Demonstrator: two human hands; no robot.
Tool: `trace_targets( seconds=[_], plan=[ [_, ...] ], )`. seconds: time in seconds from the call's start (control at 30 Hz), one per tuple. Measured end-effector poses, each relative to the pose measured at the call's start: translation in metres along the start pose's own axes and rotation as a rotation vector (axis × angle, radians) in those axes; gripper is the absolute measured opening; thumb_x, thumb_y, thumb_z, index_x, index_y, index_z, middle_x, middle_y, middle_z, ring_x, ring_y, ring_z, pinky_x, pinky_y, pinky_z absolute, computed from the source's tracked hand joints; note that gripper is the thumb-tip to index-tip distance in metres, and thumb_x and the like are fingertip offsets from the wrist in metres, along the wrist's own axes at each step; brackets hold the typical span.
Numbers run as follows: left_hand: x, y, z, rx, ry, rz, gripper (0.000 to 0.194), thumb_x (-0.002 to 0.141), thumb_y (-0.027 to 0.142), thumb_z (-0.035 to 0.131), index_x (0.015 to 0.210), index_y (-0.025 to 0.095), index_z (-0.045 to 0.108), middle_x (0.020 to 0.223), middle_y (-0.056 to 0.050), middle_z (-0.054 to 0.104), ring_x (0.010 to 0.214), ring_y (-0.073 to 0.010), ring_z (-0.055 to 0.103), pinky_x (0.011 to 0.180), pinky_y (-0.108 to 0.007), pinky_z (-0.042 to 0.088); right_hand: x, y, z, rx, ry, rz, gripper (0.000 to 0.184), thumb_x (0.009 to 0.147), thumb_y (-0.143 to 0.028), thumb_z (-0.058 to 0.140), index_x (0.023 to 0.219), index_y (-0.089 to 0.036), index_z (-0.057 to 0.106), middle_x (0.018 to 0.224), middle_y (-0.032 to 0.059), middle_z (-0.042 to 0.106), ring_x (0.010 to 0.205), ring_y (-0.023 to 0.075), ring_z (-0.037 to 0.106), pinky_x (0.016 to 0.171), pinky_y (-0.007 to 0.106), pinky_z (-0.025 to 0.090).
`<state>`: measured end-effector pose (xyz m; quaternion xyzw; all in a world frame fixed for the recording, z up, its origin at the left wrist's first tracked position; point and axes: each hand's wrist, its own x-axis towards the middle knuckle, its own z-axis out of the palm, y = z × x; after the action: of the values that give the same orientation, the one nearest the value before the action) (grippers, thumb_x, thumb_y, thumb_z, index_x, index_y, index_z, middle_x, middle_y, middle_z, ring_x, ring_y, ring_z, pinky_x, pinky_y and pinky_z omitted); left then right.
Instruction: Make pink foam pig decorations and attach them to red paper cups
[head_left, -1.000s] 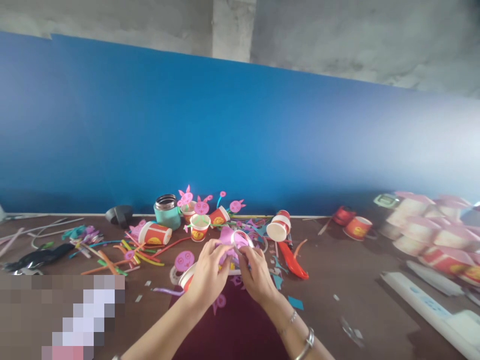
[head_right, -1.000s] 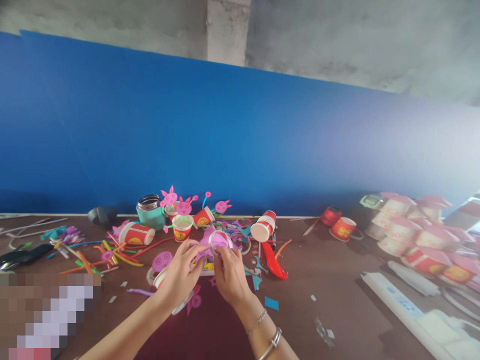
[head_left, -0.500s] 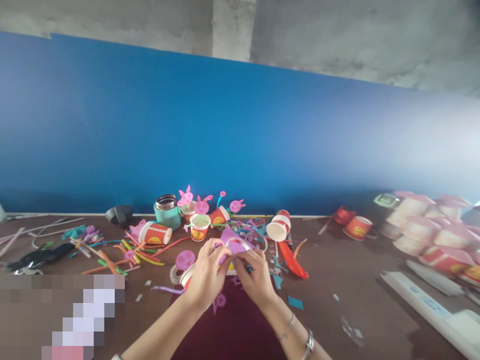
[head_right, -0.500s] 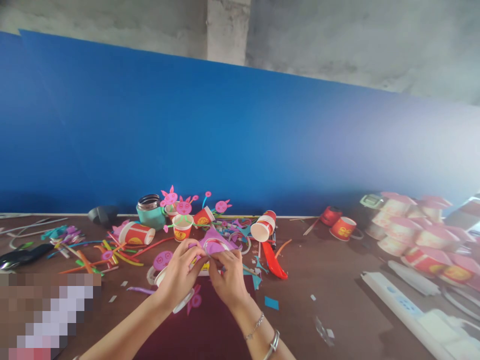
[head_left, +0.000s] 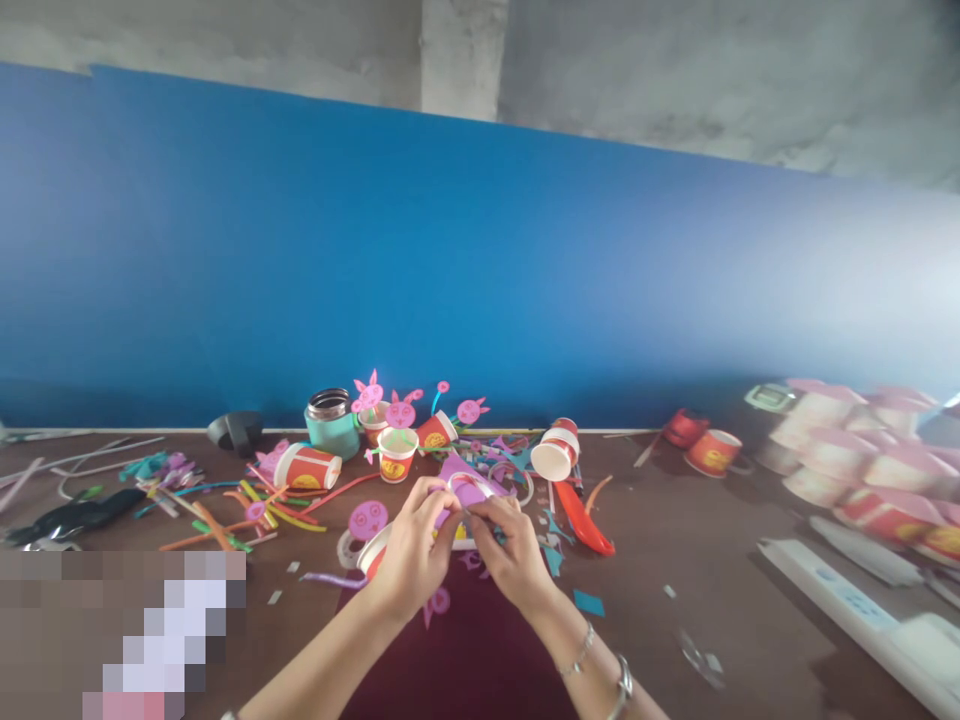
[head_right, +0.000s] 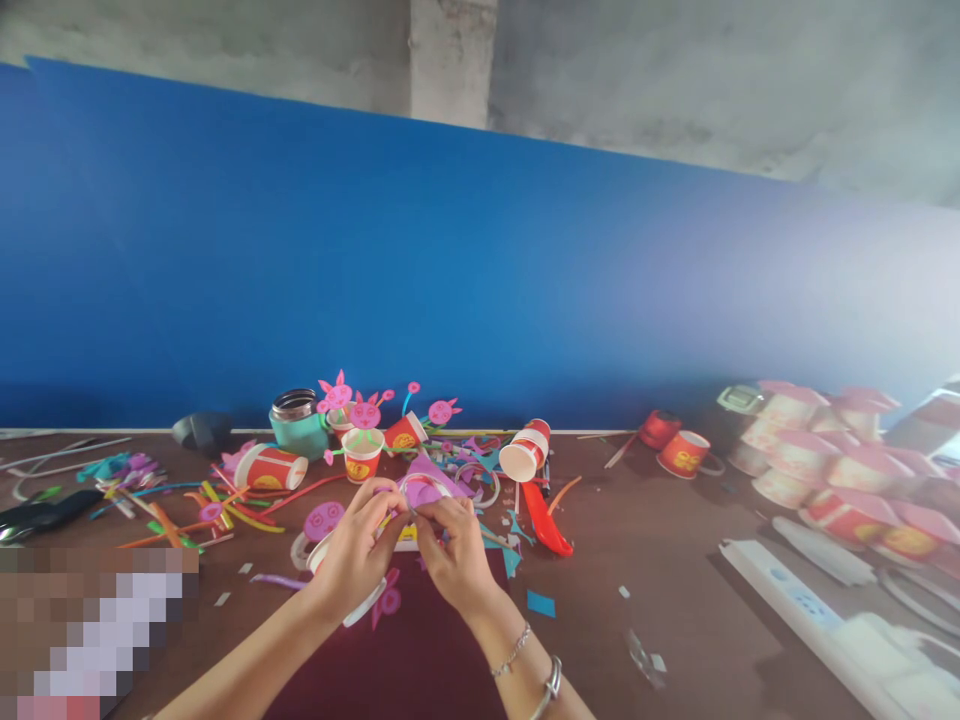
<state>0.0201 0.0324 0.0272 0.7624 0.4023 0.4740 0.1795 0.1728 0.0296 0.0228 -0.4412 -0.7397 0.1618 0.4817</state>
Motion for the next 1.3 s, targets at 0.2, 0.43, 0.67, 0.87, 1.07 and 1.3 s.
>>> trace_targets(
  seconds=[0.2,0.43,0.67,0.87,1.07,1.3],
  plan=[
    [-0.001,0.003,0.000,-0.015,-0.005,0.011,0.015,0.091,0.022,0.041,0.081,0.020,0.052,0.091,-0.006,0.052,0.090,-0.0193,0.053,0.080,-0.032,0.045,-0.003,0.003,0.005,0.205,0.026,0.099,0.021,0.083,-0.026,0.053,0.070,-0.018,0.067,0.065,0.0017,0.063,0.063,0.0157,0.053,0.065,0.028,0.041],
    [0.006,0.000,-0.006,-0.213,0.166,-0.137,0.017,0.088,0.031,0.047,0.077,0.019,0.054,0.085,-0.005,0.055,0.082,-0.0180,0.054,0.075,-0.029,0.044,0.002,0.022,0.005,0.469,0.155,0.298,0.024,0.081,-0.033,0.052,0.066,-0.016,0.061,0.051,-0.0026,0.049,0.049,0.0113,0.043,0.048,0.023,0.034],
    [0.013,-0.009,-0.009,-0.419,0.091,-0.426,0.030,0.084,0.044,0.050,0.077,0.016,0.059,0.071,-0.001,0.057,0.062,-0.0128,0.049,0.058,-0.023,0.037,0.003,0.051,-0.006,-0.469,0.075,0.123,0.020,0.076,-0.012,0.049,0.063,-0.019,0.062,0.063,0.0057,0.063,0.067,0.0213,0.059,0.072,0.036,0.040],
    [0.009,-0.001,-0.007,-0.410,-0.017,-0.435,0.022,0.085,0.035,0.047,0.084,0.017,0.060,0.075,-0.001,0.059,0.065,-0.0132,0.051,0.058,-0.023,0.039,0.001,0.045,0.001,-0.255,0.162,0.100,0.014,0.078,-0.021,0.057,0.090,-0.021,0.064,0.095,0.0096,0.064,0.095,0.0261,0.057,0.081,0.040,0.042],
    [0.009,0.004,-0.002,-0.332,-0.116,-0.344,0.018,0.080,0.021,0.042,0.078,0.018,0.060,0.080,-0.002,0.059,0.073,-0.0150,0.054,0.067,-0.025,0.044,0.006,0.022,0.003,0.225,0.095,0.097,0.011,0.083,-0.028,0.058,0.077,-0.020,0.062,0.097,0.0064,0.062,0.095,0.0209,0.058,0.081,0.032,0.044],
    [0.008,0.007,0.000,-0.368,-0.130,-0.320,0.026,0.082,0.019,0.040,0.092,0.019,0.064,0.082,-0.003,0.062,0.077,-0.0161,0.056,0.073,-0.028,0.046,0.001,0.014,0.002,0.079,0.166,-0.005,0.011,0.084,-0.020,0.052,0.075,-0.020,0.057,0.096,0.0072,0.058,0.094,0.0213,0.055,0.085,0.036,0.043]
  ],
)
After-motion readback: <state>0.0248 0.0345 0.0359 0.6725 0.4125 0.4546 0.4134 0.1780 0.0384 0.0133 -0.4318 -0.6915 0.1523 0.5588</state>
